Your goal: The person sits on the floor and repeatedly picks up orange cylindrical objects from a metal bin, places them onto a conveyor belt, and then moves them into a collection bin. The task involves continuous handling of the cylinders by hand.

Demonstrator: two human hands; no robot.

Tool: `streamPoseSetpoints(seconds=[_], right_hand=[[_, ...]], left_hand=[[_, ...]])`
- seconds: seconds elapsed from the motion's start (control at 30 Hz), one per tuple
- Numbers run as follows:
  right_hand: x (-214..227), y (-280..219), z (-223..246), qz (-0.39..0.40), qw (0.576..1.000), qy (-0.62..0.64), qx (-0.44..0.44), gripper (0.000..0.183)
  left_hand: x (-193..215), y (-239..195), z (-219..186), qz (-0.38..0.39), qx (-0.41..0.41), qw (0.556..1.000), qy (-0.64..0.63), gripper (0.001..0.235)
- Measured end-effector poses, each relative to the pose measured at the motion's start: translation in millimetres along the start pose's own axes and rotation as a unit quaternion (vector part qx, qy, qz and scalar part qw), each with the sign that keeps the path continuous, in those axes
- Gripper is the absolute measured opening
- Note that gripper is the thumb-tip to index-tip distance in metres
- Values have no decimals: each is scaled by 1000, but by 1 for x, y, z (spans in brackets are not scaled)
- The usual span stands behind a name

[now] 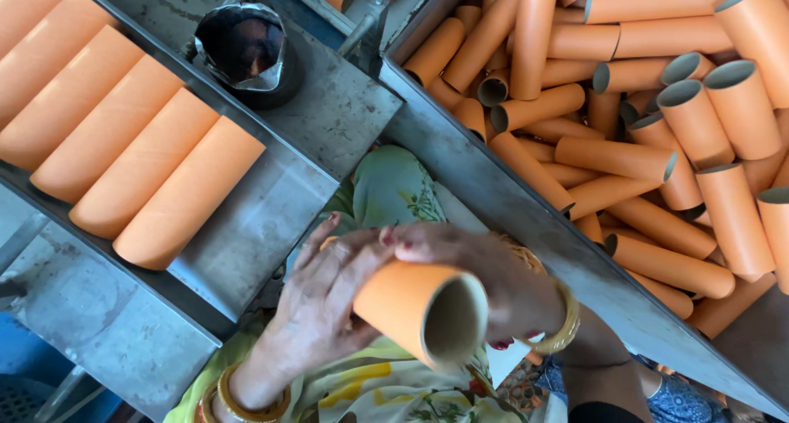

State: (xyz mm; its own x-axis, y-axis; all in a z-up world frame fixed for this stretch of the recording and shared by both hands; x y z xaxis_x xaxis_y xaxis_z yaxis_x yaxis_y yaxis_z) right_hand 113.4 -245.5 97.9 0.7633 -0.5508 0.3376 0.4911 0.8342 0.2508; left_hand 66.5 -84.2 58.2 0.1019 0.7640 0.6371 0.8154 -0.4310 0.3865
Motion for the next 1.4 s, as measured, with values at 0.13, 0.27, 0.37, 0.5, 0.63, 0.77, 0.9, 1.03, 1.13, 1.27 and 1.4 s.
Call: streamPoseSetpoints(seconds=[0.13,0.27,0.37,0.5,0.63,0.77,0.9,1.03,1.13,1.27,1.4], right_hand=[[71,-32,-44,-72,929,-306,-197,57],[155,-124,-126,-54,769,-419,-480,59],[180,-193,-195,38,701,-381,-601,71],[182,-257,-253,82,682,-303,-661,76],[183,-254,-253,81,702,-347,-617,77],[196,-224,-194,-4,655,-421,-627,70],[190,-174,-86,-173,651,-551,-492,67],[142,-114,9,-291,743,-544,-261,59],[103,-85,34,-359,833,-369,-203,56],[24,-24,34,-106,958,-265,8,59],[32,-40,-31,-3,951,-253,-180,74]], left_hand=[[13,-17,37,17,134,985,104,104],[39,-44,69,12,253,929,272,96],[51,-63,88,29,319,893,317,95],[52,-70,96,-4,331,881,337,76],[47,-71,98,-12,327,884,334,70],[49,-71,99,-3,331,880,340,70],[50,-59,88,-6,302,908,291,72],[33,-35,58,-21,221,945,240,73],[16,-16,22,-49,120,964,234,74],[-4,-2,-12,-31,20,970,240,80],[-10,-3,8,33,94,968,231,86]])
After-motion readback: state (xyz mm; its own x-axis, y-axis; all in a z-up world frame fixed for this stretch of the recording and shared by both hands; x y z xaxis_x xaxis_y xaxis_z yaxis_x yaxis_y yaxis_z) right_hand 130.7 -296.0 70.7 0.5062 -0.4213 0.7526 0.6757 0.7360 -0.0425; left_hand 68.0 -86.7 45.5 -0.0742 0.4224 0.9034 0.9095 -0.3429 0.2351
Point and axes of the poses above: each hand's wrist, its own y-axis towards the middle knuckle, its own x-axis out of the back of the hand, z = x × y, the point moved 8 cm from there along y, towards the middle knuckle, and after that the axes turned 8 degrees about z, right-handed, at the moved point
